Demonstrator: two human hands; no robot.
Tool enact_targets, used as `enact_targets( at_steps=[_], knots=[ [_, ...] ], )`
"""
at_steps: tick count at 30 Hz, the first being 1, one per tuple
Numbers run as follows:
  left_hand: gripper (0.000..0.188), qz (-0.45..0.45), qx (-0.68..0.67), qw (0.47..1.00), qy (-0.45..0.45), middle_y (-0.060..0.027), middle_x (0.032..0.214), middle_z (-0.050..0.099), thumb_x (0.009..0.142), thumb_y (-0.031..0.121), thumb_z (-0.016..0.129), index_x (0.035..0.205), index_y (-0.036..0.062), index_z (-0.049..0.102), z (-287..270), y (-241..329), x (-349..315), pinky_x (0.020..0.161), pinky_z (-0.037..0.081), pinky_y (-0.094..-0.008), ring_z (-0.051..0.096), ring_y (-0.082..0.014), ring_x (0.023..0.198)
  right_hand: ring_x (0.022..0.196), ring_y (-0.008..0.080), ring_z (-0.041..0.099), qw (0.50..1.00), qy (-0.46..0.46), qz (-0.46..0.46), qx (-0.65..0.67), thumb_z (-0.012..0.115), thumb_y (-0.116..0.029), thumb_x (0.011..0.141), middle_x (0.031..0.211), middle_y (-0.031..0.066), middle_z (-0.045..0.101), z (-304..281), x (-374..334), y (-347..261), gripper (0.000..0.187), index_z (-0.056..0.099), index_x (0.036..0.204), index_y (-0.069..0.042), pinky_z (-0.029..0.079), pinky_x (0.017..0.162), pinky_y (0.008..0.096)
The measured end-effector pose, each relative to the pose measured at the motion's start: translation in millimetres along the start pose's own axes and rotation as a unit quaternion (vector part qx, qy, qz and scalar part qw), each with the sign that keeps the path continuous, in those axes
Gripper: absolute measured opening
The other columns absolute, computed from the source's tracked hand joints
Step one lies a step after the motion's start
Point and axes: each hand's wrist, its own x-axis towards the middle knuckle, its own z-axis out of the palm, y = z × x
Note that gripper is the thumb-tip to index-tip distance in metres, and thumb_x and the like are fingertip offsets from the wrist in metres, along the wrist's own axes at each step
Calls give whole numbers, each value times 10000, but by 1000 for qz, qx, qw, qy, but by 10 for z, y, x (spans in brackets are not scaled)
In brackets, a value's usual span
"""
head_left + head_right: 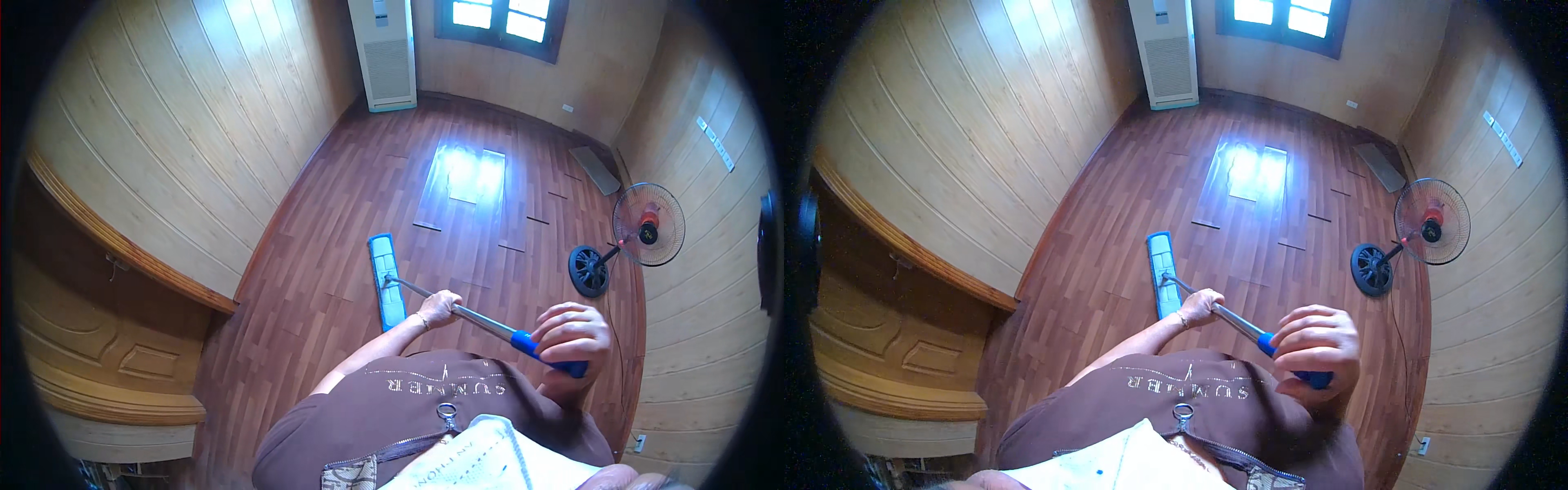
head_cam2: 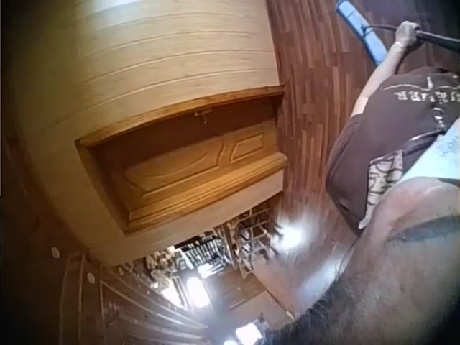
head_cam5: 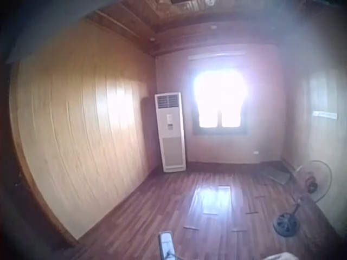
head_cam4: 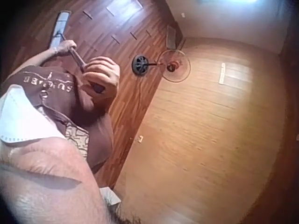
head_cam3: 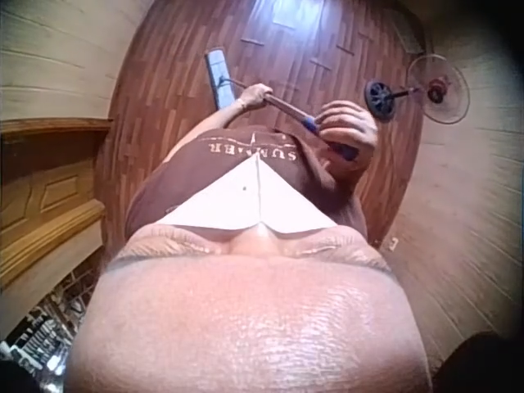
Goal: Mopping a wooden floor using a flat microfiber mop.
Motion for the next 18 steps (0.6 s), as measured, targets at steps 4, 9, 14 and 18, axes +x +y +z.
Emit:
enact_targets(
  at_steps=[4,9,14,18],
  knots=[
    [175,-50,37,996,-67,-139,845,657,711,235,678,843,121,662,-35,221,-112,740,509,-454,631,-349,853,692,219,686,993,93,-70,-22,790,-286,723,713,50,656,-103,-125,-11,261,664,825,-81,537,664,342],
    [172,-105,56,992,-42,-124,849,664,717,266,679,836,142,665,-10,248,-675,735,511,-455,634,-343,849,640,215,675,993,96,-57,43,754,-302,771,659,48,631,115,-249,4,263,644,750,-64,530,633,352],
    [108,-177,79,977,94,-125,759,640,645,203,656,704,127,609,21,-189,-1654,648,504,-456,629,-351,760,635,238,663,988,66,-59,123,762,-246,727,670,63,625,815,-38,25,258,594,682,-56,525,626,375],
    [154,-198,-44,955,217,-111,596,574,583,153,676,550,147,525,205,-574,-2613,521,447,-420,584,-312,583,629,246,646,964,4,-90,248,772,-174,676,680,68,616,1433,129,-196,239,558,696,-67,515,616,368]
  ],
)
